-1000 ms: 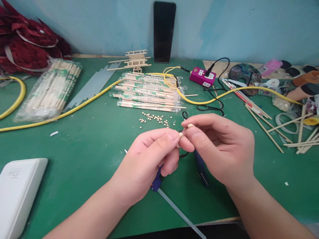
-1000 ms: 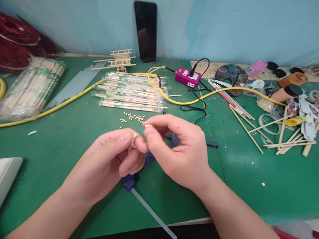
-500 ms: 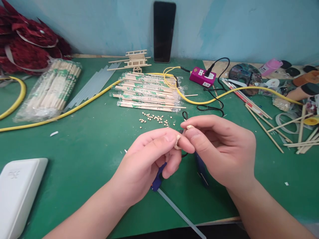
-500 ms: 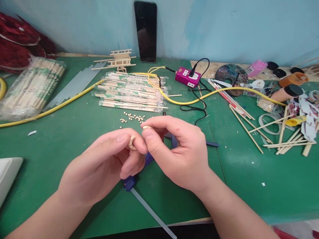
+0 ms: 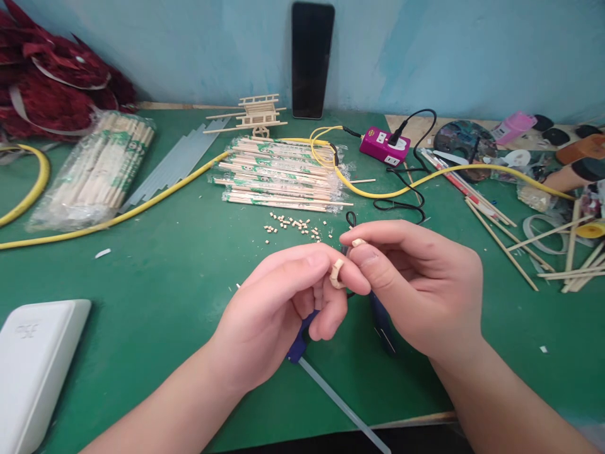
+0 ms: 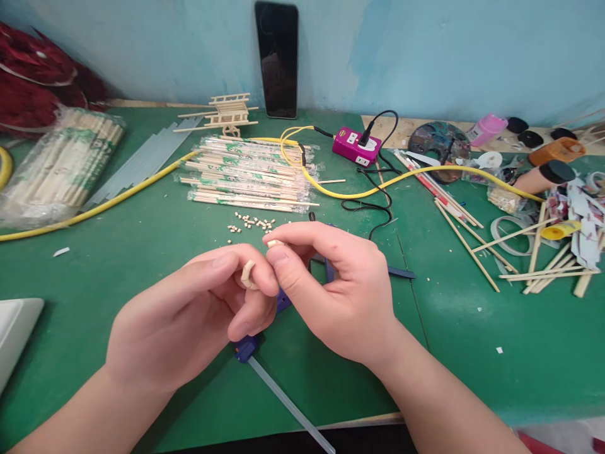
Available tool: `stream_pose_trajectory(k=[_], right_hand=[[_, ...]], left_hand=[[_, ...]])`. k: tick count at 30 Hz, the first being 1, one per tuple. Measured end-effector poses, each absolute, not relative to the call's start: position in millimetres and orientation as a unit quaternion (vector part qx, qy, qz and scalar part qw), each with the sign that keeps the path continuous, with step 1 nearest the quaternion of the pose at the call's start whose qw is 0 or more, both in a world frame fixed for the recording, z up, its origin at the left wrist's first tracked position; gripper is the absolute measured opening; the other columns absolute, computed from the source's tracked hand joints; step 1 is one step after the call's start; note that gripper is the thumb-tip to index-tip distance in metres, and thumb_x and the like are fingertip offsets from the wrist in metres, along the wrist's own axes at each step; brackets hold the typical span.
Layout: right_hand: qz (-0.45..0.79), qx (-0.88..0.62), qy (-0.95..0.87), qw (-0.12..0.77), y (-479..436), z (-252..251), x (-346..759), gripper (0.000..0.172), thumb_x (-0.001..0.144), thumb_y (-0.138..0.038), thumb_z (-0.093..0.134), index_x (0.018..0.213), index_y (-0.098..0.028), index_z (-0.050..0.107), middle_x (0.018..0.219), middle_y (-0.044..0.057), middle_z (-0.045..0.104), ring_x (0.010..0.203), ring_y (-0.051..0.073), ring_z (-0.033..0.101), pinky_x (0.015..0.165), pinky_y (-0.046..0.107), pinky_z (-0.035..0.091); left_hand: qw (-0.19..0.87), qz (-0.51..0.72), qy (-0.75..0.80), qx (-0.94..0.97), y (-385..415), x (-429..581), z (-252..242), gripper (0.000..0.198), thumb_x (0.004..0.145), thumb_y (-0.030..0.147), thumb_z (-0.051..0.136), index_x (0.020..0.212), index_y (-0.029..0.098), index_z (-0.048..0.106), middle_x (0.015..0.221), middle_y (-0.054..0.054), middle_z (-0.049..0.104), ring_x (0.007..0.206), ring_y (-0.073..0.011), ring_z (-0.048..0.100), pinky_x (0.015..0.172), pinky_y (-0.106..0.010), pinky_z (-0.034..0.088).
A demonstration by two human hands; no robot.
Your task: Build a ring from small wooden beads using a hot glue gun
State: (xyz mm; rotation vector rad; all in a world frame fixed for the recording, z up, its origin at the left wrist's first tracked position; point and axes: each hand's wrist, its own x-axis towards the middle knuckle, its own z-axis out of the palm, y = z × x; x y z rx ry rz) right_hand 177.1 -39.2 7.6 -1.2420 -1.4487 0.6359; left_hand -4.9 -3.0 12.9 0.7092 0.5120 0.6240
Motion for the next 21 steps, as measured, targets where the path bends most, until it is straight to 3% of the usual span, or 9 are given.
stream_pose_trajectory(k=[11,17,21], right_hand=[[0.265,-0.521,-0.613,0.531,-39.9,7.9,177.8,0.021,0.101,-0.010,0.077,0.109,-0.028,0.083,0.092,-0.008,0.086,0.072,0.007,0.076,0.071,0.018,0.065],[0.295,-0.518,-0.595,0.539,-40.0,7.1,178.3,0.016,0.106,-0.021,0.078,0.114,-0.031,0.086,0.102,-0.003,0.088,0.078,0.012,0.080,0.073,0.023,0.068],[0.329,-0.502,-0.586,0.544,-39.4,6.3,178.4,0.014,0.107,-0.023,0.077,0.114,-0.031,0.085,0.104,-0.001,0.088,0.081,0.014,0.081,0.073,0.025,0.069]], left_hand=[[0.869,0.274,0.238,0.335,-3.8,-7.1,9.8,0.029,0.109,0.039,0.066,0.095,0.020,0.083,0.049,0.005,0.051,0.042,-0.0089,0.034,0.049,-0.023,0.033],[0.900,0.249,0.189,0.303,-2.3,-7.6,8.4,0.035,0.110,0.037,0.057,0.101,0.018,0.085,0.054,0.000,0.059,0.043,-0.0108,0.044,0.051,-0.024,0.039],[0.906,0.247,0.177,0.293,-3.1,-9.0,8.3,0.034,0.111,0.035,0.058,0.101,0.018,0.085,0.053,0.002,0.057,0.041,-0.0088,0.040,0.050,-0.022,0.040]])
